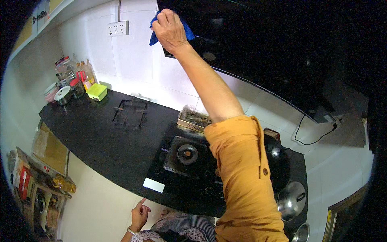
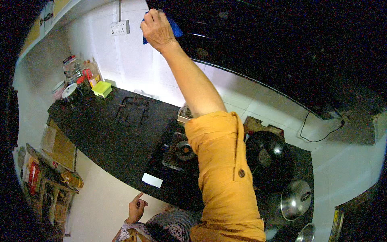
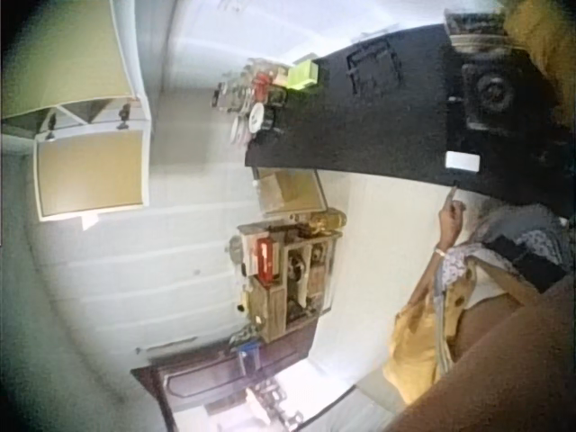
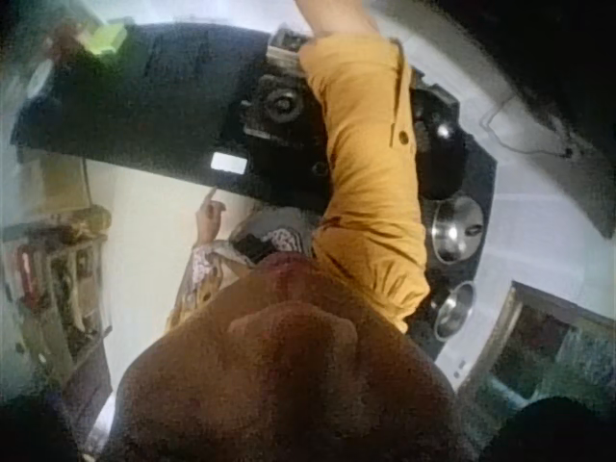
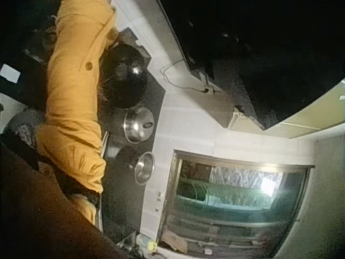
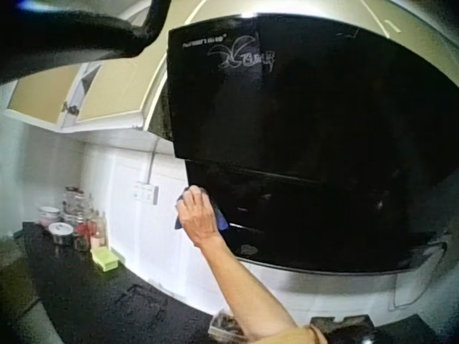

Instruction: The person cleans a kitchen using a blue cloth. They wipe the countertop, the range hood, and the stovetop. The person repeatedly rinses the cloth in a sink and wrings it out before continuing to wipe various surfaces.

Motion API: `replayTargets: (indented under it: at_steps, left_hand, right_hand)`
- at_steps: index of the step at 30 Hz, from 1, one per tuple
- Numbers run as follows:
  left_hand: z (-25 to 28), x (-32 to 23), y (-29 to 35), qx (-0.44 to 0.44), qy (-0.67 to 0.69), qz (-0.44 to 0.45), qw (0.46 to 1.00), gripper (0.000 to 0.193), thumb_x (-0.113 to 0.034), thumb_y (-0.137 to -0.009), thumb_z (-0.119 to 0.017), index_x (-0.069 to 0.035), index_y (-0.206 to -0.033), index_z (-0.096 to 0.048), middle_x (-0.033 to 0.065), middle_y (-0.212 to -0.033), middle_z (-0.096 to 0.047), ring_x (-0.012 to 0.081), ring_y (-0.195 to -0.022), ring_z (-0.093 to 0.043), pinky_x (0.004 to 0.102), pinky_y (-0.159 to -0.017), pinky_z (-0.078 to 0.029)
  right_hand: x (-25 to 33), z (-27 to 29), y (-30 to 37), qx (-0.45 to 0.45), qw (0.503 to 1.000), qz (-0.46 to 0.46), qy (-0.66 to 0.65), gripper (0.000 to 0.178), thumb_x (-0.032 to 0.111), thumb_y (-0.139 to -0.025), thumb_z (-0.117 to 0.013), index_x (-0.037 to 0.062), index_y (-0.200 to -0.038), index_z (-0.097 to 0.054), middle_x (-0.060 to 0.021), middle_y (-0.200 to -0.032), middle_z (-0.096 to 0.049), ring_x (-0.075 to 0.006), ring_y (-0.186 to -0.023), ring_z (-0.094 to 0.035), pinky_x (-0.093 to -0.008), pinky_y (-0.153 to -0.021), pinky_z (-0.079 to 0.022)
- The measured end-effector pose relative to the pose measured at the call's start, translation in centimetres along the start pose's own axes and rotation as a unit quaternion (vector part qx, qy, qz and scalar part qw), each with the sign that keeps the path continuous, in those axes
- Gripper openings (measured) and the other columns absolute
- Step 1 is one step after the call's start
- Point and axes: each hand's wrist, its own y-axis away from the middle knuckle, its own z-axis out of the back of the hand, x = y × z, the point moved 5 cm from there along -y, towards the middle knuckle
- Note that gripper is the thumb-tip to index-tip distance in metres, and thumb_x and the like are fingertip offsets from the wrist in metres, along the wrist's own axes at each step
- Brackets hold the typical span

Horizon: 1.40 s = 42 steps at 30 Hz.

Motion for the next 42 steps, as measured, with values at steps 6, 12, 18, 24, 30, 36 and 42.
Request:
replayTargets:
  at_steps: [6,12,18,24,30,36,42]
  left_hand:
    - [1.1,2.2,0.7,-0.05,0.004,0.012,0.999,0.037,0.003,-0.087,-0.046,0.003,-0.123,-0.048,0.0087,-0.066,-0.061,0.0129,-0.065,-0.062,0.0259,-0.064,-0.051]
    - [-0.9,2.1,-0.3,-0.005,0.032,0.018,0.999,0.036,-0.009,-0.092,-0.049,0.004,-0.125,-0.045,0.0065,-0.068,-0.058,0.0138,-0.068,-0.06,0.0276,-0.069,-0.051]
    - [-2.9,-0.1,-0.3,-0.005,0.001,-0.031,1.0,0.036,0.004,-0.087,-0.045,0.003,-0.122,-0.048,0.0073,-0.065,-0.06,0.0119,-0.064,-0.06,0.0249,-0.064,-0.051]
    - [-6.1,-0.7,0.1,0.026,-0.023,-0.023,0.999,0.035,0.003,-0.087,-0.045,0.003,-0.122,-0.048,0.0065,-0.065,-0.059,0.012,-0.064,-0.06,0.0244,-0.063,-0.051]
    - [-8.8,-3.2,1.4,0.031,-0.052,-0.036,0.998,0.037,0.004,-0.087,-0.045,0.004,-0.124,-0.046,0.006,-0.066,-0.058,0.0117,-0.066,-0.06,0.0244,-0.064,-0.051]
    - [-11.2,-1.9,3.8,0.009,-0.012,-0.011,1.0,0.038,0.004,-0.087,-0.044,0.006,-0.125,-0.045,0.0055,-0.066,-0.058,0.011,-0.065,-0.059,0.0259,-0.067,-0.052]
    - [-14.3,-2.7,5.2,0.014,-0.032,0.008,0.999,0.037,0.003,-0.088,-0.044,0.006,-0.125,-0.045,0.0057,-0.066,-0.058,0.0108,-0.064,-0.059,0.0261,-0.065,-0.052]
  right_hand:
    - [3.3,1.3,0.1,0.032,0.996,0.081,0.033,0.009,0.016,-0.074,-0.058,0.0081,-0.075,-0.055,-0.0077,-0.092,-0.047,-0.0235,-0.096,-0.045,-0.0335,-0.077,-0.04]
    - [1.3,0.2,5.7,0.139,0.972,0.067,0.176,0.039,0.022,-0.082,-0.056,0.0129,-0.121,-0.055,-0.0081,-0.126,-0.035,-0.0218,-0.131,-0.024,-0.043,-0.109,-0.014]
    - [-2.7,5.9,9.1,0.163,0.96,0.071,0.217,0.046,0.02,-0.078,-0.055,0.0127,-0.124,-0.051,-0.0081,-0.129,-0.038,-0.0226,-0.13,-0.029,-0.0446,-0.108,-0.017]
    - [-11.3,16.4,17.5,0.17,0.952,0.007,0.254,0.043,0.017,-0.08,-0.057,0.0178,-0.123,-0.052,-0.0049,-0.127,-0.037,-0.0208,-0.128,-0.031,-0.0469,-0.108,-0.017]
    - [-19.8,27.2,25.2,0.153,0.942,-0.084,0.286,0.049,0.008,-0.079,-0.054,0.0175,-0.126,-0.049,-0.0058,-0.124,-0.041,-0.023,-0.126,-0.035,-0.0486,-0.107,-0.018]
    - [-27.7,37.7,32.0,0.126,0.907,-0.183,0.357,0.046,0.002,-0.08,-0.051,0.0115,-0.125,-0.049,-0.0098,-0.124,-0.04,-0.0319,-0.127,-0.034,-0.0525,-0.106,-0.022]
    - [-34.5,46.5,36.9,0.106,0.829,-0.334,0.436,0.06,-0.005,-0.082,-0.049,0.0054,-0.138,-0.027,-0.0142,-0.136,-0.024,-0.034,-0.134,-0.018,-0.0537,-0.108,-0.019]
